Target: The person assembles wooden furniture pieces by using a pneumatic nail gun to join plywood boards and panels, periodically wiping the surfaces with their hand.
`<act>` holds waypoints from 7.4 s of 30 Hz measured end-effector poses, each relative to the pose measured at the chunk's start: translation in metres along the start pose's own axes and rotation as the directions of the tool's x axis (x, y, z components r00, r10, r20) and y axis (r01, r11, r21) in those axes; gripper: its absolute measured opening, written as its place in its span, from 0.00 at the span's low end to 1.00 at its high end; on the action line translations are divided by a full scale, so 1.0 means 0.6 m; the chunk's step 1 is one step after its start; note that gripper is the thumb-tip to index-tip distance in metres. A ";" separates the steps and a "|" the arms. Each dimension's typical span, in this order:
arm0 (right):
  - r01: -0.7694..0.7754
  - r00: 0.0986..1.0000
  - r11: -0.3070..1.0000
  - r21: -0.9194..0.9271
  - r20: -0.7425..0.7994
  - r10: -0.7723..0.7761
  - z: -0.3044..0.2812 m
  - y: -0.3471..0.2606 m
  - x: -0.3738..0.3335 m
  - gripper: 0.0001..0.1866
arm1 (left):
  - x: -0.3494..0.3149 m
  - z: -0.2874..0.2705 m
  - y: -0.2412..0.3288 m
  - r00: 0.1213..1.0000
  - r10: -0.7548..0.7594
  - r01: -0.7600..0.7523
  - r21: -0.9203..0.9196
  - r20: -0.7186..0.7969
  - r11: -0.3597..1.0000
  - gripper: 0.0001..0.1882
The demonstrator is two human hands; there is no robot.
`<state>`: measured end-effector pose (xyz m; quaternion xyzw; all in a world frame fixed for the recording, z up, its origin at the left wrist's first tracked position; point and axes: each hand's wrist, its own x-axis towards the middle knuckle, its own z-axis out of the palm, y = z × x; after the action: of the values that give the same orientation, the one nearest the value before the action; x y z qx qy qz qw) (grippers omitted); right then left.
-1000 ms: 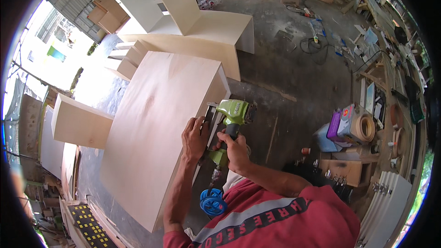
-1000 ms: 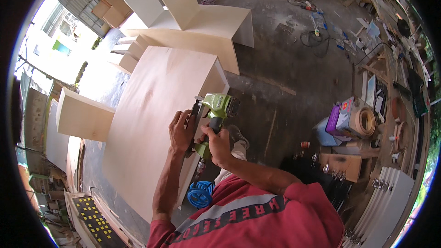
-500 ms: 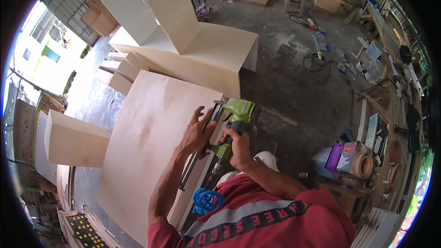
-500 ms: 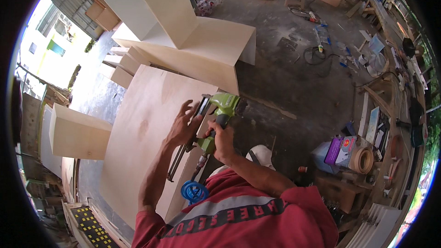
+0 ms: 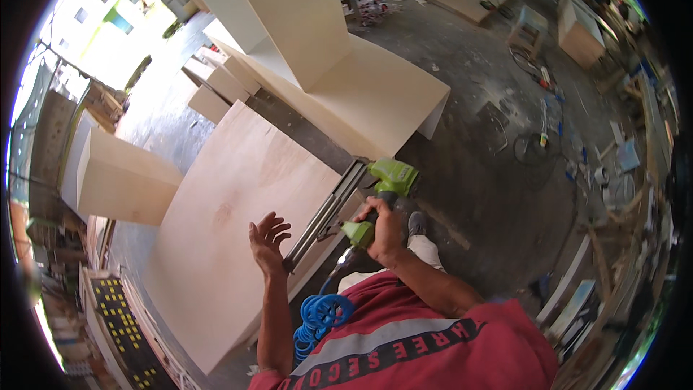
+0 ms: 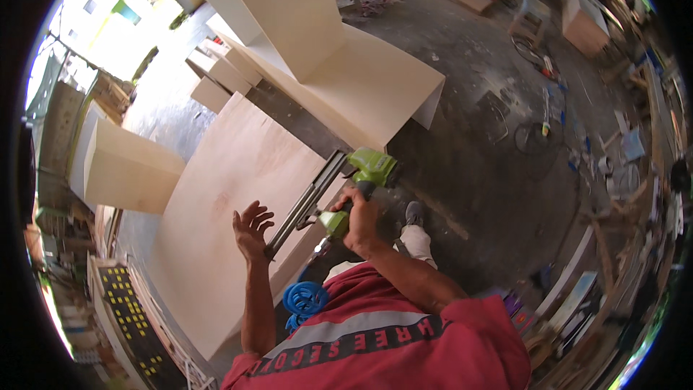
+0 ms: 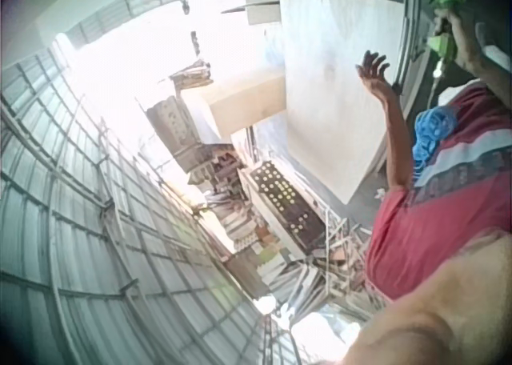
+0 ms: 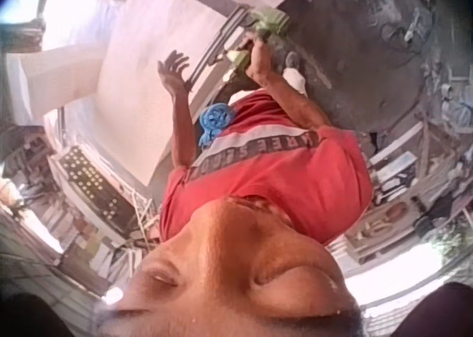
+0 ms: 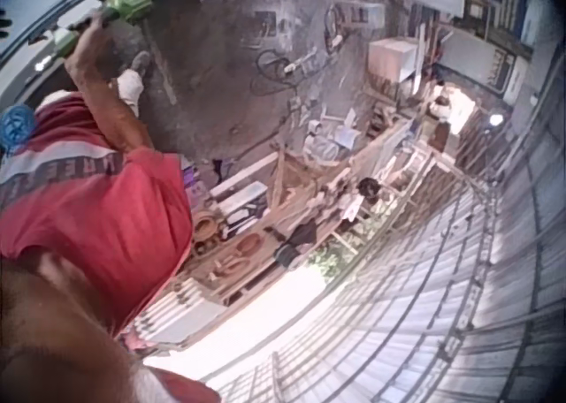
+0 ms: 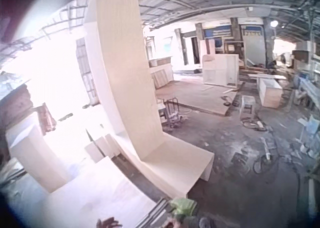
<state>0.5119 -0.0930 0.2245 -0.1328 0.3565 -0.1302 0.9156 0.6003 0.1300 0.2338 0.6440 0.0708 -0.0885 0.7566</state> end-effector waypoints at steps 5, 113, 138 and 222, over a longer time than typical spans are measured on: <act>-0.014 0.989 0.999 -0.046 0.145 0.021 0.033 -0.019 0.010 0.08 | 0.059 0.128 -0.031 0.975 0.131 -0.177 -0.277 -0.179 0.944 0.36; 0.574 0.692 -0.155 -0.804 0.375 0.617 0.321 0.113 0.833 0.08 | 0.266 0.159 -0.469 0.491 0.051 -0.852 0.468 0.870 0.233 0.33; 0.616 0.718 -0.278 -0.737 0.381 0.582 0.326 0.124 0.814 0.10 | 0.274 0.168 -0.474 0.478 0.070 -0.863 0.453 0.876 0.221 0.38; 0.560 0.760 -0.324 -0.763 0.317 0.568 0.146 0.001 0.671 0.09 | 0.274 0.173 -0.472 0.477 0.082 -0.863 0.449 0.875 0.232 0.38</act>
<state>0.8590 -0.2135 0.0374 -0.8506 -0.0442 0.2791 0.4434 0.6962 -0.0234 -0.0582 0.8238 -0.5045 -0.0815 0.2454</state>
